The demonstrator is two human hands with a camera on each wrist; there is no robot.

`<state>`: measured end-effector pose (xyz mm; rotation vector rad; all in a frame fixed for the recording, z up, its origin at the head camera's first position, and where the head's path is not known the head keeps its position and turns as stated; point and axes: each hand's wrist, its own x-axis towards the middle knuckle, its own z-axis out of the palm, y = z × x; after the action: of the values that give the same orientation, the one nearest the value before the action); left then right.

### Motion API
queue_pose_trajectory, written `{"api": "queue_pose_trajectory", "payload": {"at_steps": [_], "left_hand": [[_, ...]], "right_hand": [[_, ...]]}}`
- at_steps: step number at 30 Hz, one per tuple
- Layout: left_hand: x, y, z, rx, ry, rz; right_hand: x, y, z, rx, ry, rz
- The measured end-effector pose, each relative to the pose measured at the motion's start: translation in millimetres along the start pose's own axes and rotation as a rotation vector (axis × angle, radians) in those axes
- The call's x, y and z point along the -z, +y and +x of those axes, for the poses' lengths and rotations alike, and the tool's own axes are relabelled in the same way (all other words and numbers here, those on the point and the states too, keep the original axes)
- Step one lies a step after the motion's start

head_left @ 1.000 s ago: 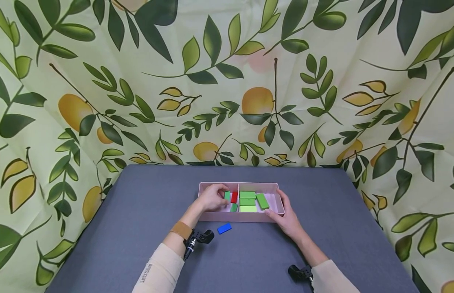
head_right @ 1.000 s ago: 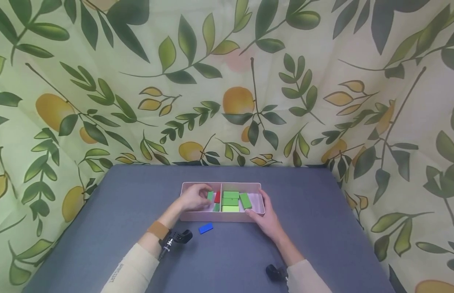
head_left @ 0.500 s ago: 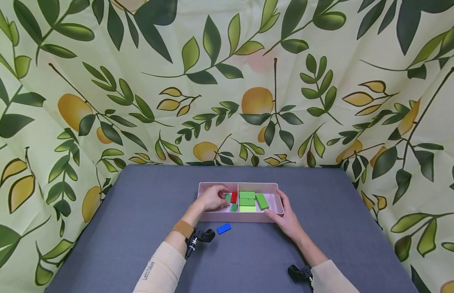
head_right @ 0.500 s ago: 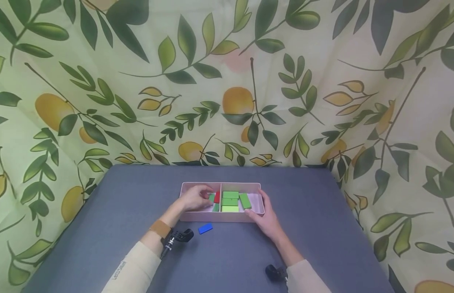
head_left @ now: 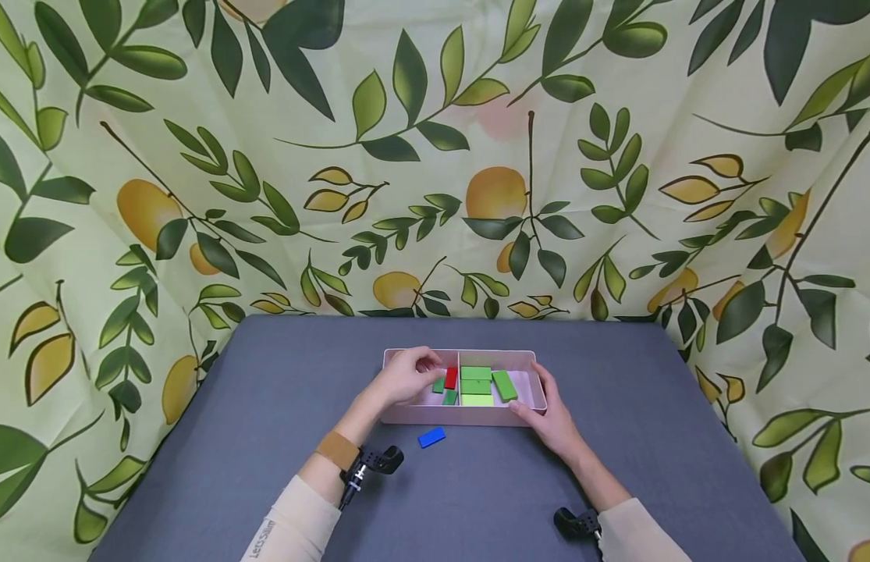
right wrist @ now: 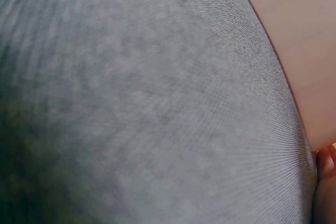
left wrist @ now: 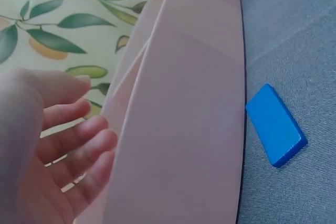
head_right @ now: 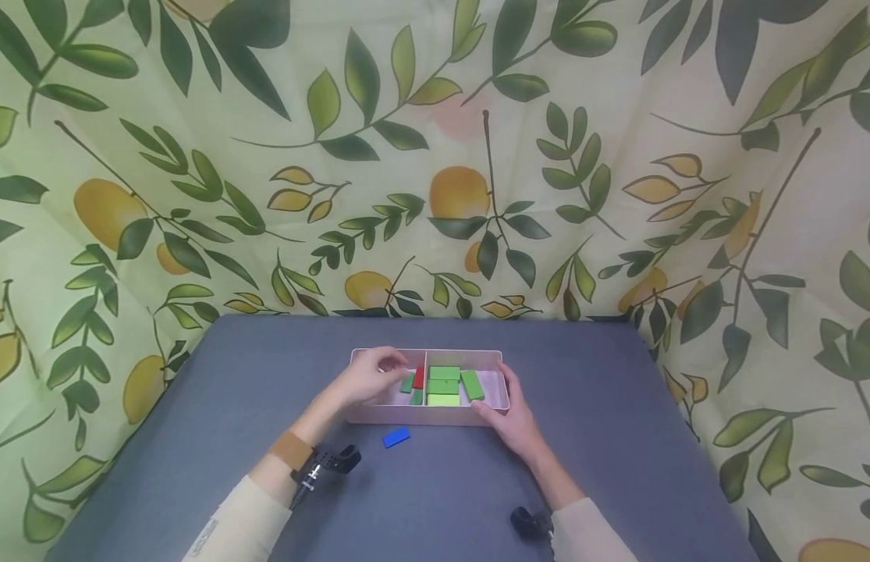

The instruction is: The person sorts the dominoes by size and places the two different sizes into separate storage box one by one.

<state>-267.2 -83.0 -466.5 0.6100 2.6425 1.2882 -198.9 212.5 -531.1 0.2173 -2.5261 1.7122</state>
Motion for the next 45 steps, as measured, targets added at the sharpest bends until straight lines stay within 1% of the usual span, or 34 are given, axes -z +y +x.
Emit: {"api": "queue_pose_trajectory", "payload": {"at_steps": [3,5,9,13,15,17,20,22,24,27,29,32,37,45], "left_hand": [[2.9,1.2,-4.8,-0.043,0.022,-0.008],[4.4,1.6,-8.8,-0.087,0.041,-0.014],[7.4,3.3,-19.5,-0.157,0.066,-0.014],[10.0,4.9,-30.6,-0.212,0.068,-0.016],[10.9,5.3,-35.7,-0.234,0.068,-0.023],[11.4,5.0,-40.4,-0.248,0.069,-0.029],[11.2,3.8,-48.0,-0.245,0.074,-0.031],[9.9,3.0,-53.6,-0.239,0.079,-0.027],[7.4,2.2,-59.2,-0.244,0.080,-0.019],[1.8,0.8,-67.1,-0.247,0.060,-0.014],[-2.3,-0.8,-71.8,-0.248,0.039,-0.020],[-7.9,-4.2,-78.2,-0.236,0.015,-0.029],[-15.0,-11.4,-87.3,-0.234,-0.010,-0.025],[-23.9,-22.7,-98.4,-0.190,-0.033,0.000]], "right_hand": [[2,-15,-3.6,-0.004,-0.005,0.018],[2,-19,-4.5,-0.004,-0.007,0.022],[-1,-1,-0.5,-0.001,0.000,0.015],[-2,18,4.3,0.008,0.003,0.015],[-2,19,4.9,0.010,0.002,0.025],[0,7,2.2,-0.002,-0.006,0.022],[2,-15,-3.1,-0.017,-0.017,0.004],[2,-18,-3.4,-0.025,-0.019,0.007],[0,-5,-0.2,-0.019,-0.013,0.003],[-2,16,5.5,-0.001,-0.001,0.014],[-2,21,6.7,0.008,0.003,0.018],[-2,24,6.9,0.014,0.007,0.024],[-2,24,6.3,0.005,0.004,0.003],[-2,22,6.3,0.016,0.006,0.025]]}}
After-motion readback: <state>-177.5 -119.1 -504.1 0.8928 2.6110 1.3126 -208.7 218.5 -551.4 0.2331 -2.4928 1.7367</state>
